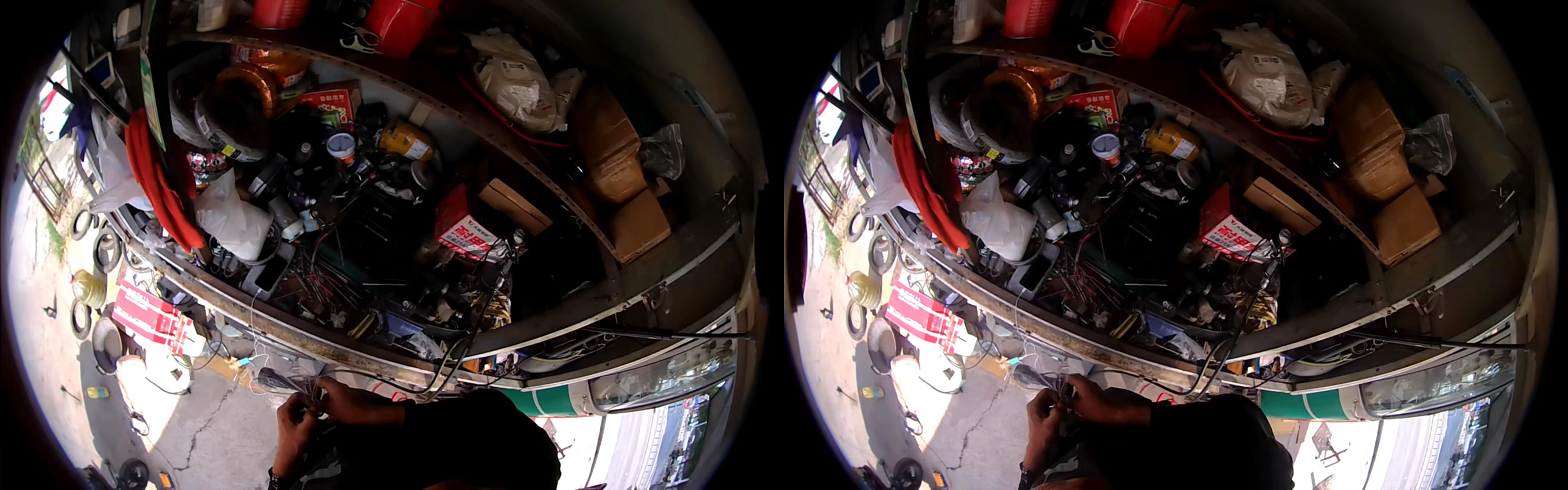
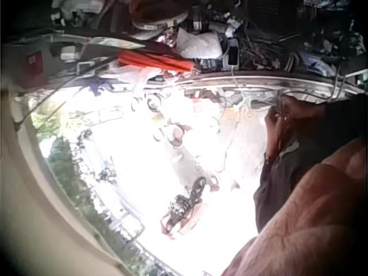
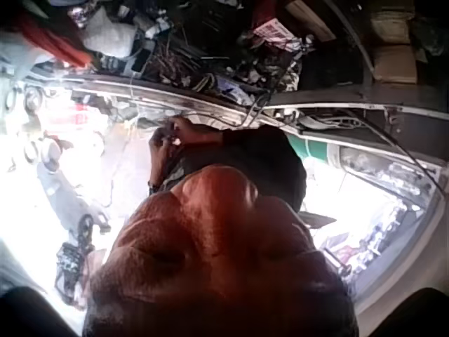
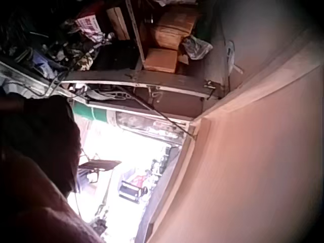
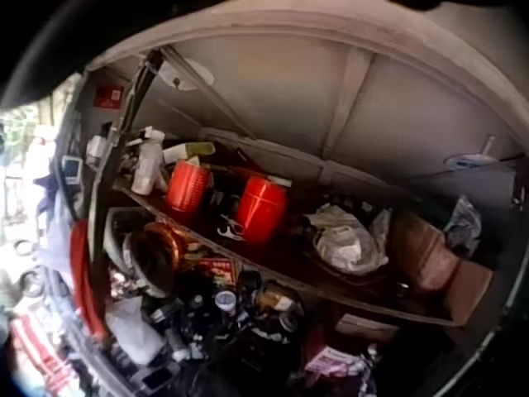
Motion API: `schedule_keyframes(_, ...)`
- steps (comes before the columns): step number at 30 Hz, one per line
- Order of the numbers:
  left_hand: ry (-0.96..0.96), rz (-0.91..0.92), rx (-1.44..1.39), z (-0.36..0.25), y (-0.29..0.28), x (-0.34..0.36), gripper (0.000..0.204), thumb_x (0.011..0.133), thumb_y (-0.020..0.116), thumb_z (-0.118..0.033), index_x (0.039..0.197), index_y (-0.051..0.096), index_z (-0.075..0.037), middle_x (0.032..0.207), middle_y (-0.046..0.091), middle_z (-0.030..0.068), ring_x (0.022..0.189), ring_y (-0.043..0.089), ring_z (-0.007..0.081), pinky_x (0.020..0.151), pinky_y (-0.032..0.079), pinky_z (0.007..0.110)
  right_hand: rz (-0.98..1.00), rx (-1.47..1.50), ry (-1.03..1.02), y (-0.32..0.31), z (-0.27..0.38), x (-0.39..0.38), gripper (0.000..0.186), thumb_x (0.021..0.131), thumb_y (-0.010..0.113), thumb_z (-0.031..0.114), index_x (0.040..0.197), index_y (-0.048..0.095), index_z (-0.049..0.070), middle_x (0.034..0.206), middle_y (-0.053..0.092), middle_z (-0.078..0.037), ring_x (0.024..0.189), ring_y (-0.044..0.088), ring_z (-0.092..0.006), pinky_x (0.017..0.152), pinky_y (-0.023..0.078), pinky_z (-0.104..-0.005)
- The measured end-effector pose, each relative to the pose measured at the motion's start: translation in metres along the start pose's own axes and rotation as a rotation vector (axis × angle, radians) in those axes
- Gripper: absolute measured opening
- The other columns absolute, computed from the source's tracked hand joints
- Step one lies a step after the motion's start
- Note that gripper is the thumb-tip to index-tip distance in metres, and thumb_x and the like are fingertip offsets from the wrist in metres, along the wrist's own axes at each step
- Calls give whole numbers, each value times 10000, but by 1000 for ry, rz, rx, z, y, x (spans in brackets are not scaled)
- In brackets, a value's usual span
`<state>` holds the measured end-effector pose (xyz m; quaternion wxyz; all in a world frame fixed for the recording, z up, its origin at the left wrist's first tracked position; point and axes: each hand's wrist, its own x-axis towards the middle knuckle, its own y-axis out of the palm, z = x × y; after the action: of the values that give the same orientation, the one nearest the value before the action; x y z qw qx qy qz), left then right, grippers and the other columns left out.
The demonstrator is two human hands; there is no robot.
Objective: The person retrieves a pair of scissors from a cluttered shelf and walks to an outdoor workspace. They use the scissors to strip the insulation from several wires connected to a scooter's exposed wiring harness. The person then twists the exposed wire ends together by hand.
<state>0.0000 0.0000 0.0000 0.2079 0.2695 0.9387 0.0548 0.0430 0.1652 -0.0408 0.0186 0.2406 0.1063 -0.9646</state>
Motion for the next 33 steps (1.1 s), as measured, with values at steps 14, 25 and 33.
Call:
schedule_keyframes(14, 387, -168, 462, -128, 23, 60, 419, 1063, 493, -327, 1125, 598, 74, 854, 652, 177, 861, 649, 305, 796, 486, 432, -55, 881, -161, -79, 43, -37, 327, 1068, 446, 249, 1330, 477, 56, 901, 662, -109, 768, 657, -198, 643, 532, -344)
schedule_keyframes(25, 803, -319, 649, -191, 119, 120, 440, 1053, 500, -257, 718, 509, 28, 591, 511, 156, 567, 464, 296, 554, 314, 427, -36, 592, -407, -156, 57, -73, 330, 989, 644, 126, 1270, 517, 9, 807, 632, -32, 675, 643, -122, 558, 498, -279)
schedule_keyframes(33, 805, 511, -547, -320, 215, 197, 424, 1050, 534, -223, 1431, 481, -46, 1337, 613, 158, 1093, 654, 204, 880, 551, 298, -858, 5, -376, -231, 8, -172, 397, 948, 665, 146, 1264, 513, -39, 946, 653, -187, 710, 684, -270, 624, 537, -357)
